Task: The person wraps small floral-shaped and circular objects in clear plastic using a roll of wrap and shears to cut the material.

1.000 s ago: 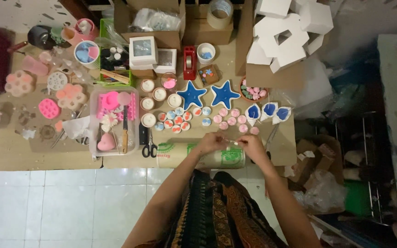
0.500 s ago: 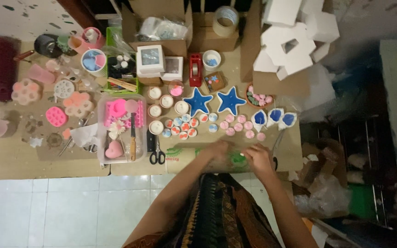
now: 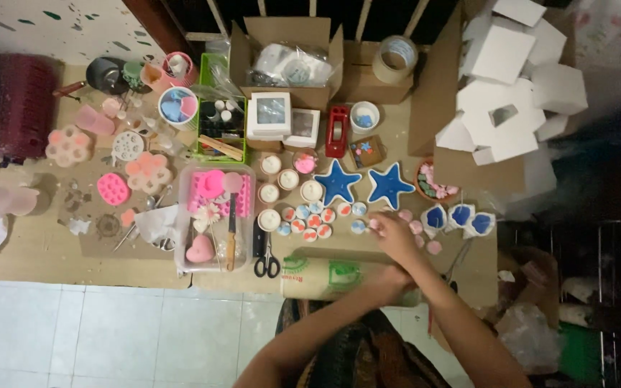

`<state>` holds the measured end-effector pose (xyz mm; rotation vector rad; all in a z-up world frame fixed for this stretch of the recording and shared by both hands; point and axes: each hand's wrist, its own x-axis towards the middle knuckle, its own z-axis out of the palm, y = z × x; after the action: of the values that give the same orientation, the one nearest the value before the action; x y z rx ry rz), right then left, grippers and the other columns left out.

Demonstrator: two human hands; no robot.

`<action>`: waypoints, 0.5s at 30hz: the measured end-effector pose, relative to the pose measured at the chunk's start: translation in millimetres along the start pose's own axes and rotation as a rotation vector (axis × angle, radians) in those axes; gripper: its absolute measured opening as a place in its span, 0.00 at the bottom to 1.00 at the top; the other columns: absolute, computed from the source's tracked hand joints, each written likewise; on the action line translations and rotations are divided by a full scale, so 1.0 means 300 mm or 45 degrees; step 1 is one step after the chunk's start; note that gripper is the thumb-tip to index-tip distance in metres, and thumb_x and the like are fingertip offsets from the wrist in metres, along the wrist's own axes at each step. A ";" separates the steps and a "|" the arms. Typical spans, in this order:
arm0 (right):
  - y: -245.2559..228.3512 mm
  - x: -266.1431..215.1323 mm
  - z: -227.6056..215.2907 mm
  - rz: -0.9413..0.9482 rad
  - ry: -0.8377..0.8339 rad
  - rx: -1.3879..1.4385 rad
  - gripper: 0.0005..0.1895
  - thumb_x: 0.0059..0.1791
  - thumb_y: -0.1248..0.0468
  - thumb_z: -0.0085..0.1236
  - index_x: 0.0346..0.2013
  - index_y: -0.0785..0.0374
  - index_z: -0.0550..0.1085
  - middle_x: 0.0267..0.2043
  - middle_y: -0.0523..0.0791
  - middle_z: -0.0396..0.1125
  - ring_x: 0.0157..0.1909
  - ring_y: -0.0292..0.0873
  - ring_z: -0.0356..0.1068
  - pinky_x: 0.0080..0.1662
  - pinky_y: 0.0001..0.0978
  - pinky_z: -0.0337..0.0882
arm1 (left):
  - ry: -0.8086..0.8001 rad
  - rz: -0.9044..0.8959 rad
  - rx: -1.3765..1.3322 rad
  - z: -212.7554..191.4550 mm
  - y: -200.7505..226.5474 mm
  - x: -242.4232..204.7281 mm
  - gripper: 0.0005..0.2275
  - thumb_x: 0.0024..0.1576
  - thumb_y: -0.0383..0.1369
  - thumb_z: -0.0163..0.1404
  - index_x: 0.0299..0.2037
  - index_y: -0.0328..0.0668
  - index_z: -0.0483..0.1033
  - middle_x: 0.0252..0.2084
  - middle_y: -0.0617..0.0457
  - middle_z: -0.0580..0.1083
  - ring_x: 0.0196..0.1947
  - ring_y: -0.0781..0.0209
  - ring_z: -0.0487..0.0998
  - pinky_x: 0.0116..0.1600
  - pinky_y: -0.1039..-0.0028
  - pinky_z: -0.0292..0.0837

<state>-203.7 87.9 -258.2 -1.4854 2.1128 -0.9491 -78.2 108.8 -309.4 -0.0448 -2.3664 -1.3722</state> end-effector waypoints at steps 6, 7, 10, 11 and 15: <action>0.136 0.240 0.244 0.023 -0.471 -0.402 0.31 0.41 0.63 0.66 0.59 0.55 0.69 0.54 0.52 0.68 0.49 0.54 0.73 0.44 0.43 0.75 | 0.058 -0.210 0.103 -0.062 0.038 -0.023 0.13 0.56 0.29 0.56 0.50 0.38 0.78 0.47 0.36 0.77 0.43 0.39 0.80 0.46 0.58 0.76; 0.120 0.252 0.248 0.020 -0.477 -0.399 0.31 0.41 0.63 0.66 0.59 0.55 0.69 0.54 0.52 0.68 0.49 0.54 0.73 0.44 0.43 0.75 | 0.061 -0.217 0.104 -0.075 0.061 -0.023 0.13 0.56 0.29 0.56 0.50 0.38 0.78 0.47 0.36 0.77 0.43 0.39 0.80 0.46 0.58 0.76; 0.093 0.278 0.265 -0.091 -0.571 -0.488 0.32 0.40 0.64 0.65 0.59 0.52 0.70 0.48 0.50 0.70 0.48 0.54 0.73 0.45 0.47 0.74 | 0.119 -0.162 0.048 -0.089 0.099 -0.031 0.15 0.50 0.30 0.57 0.48 0.38 0.79 0.41 0.37 0.77 0.40 0.39 0.79 0.46 0.55 0.74; 0.101 0.284 0.275 -0.099 -0.633 -0.517 0.31 0.40 0.65 0.65 0.58 0.55 0.69 0.48 0.50 0.70 0.48 0.54 0.74 0.44 0.47 0.75 | 0.076 -0.208 0.055 -0.078 0.089 -0.034 0.11 0.53 0.30 0.57 0.46 0.39 0.79 0.40 0.40 0.78 0.41 0.41 0.80 0.48 0.56 0.75; 0.173 0.277 0.332 -0.207 -0.651 -0.649 0.28 0.42 0.69 0.61 0.57 0.63 0.69 0.54 0.51 0.68 0.44 0.54 0.75 0.42 0.46 0.76 | 0.003 -0.231 0.046 -0.109 0.100 -0.016 0.08 0.56 0.30 0.57 0.44 0.38 0.80 0.40 0.40 0.77 0.42 0.41 0.79 0.50 0.55 0.75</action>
<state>-203.7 -8.6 -359.1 -1.9088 1.9352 -0.0304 -56.5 97.7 -271.9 0.1860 -2.4427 -1.4086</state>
